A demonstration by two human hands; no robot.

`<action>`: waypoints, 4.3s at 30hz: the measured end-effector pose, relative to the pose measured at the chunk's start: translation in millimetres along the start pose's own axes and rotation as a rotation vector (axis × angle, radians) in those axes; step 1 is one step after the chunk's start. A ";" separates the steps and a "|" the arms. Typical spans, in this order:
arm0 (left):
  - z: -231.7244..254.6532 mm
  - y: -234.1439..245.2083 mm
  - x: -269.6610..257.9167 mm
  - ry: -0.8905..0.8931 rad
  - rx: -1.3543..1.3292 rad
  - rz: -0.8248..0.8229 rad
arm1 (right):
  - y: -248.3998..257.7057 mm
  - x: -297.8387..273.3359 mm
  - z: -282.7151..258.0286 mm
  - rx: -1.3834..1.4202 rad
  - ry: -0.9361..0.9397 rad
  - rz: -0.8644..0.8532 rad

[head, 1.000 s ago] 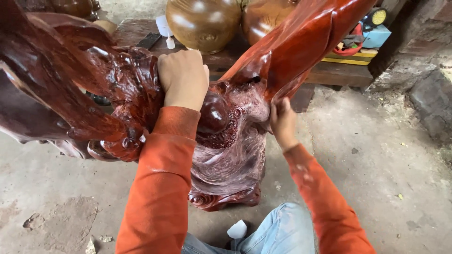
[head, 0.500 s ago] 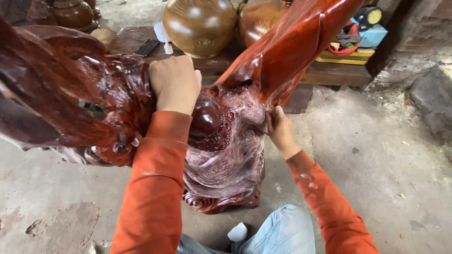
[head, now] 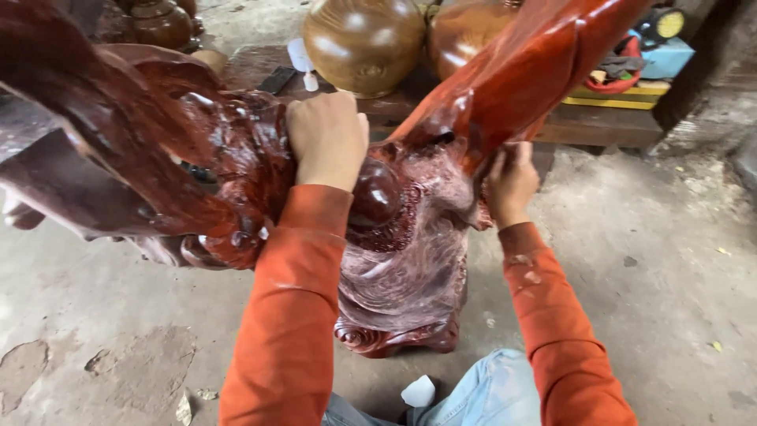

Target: Sanding a large, intricately carved wooden sculpture by hand using sandpaper to smooth the surface.

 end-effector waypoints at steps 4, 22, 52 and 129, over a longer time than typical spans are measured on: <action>-1.1 0.2 0.2 0.000 -0.036 -0.028 | -4.7 19.6 5.1 0.061 -0.010 0.118; 2.6 8.4 -6.7 -0.025 -0.047 0.050 | 1.9 16.7 11.2 0.165 0.104 0.108; 3.2 13.8 -6.6 -0.020 0.017 -0.057 | 3.2 -60.0 23.0 0.337 -0.138 -0.261; 4.7 17.5 -15.3 0.009 0.141 0.033 | 21.7 -89.3 34.8 0.890 -0.331 -0.469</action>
Point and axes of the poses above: each hand's wrist, its own x-axis towards the middle knuckle, its own y-axis out of the back of the hand, z = x × y, the point moved 5 cm from there along x, towards the middle knuckle, and after that the axes turned 12 degrees about -y, right-handed, at the moved point
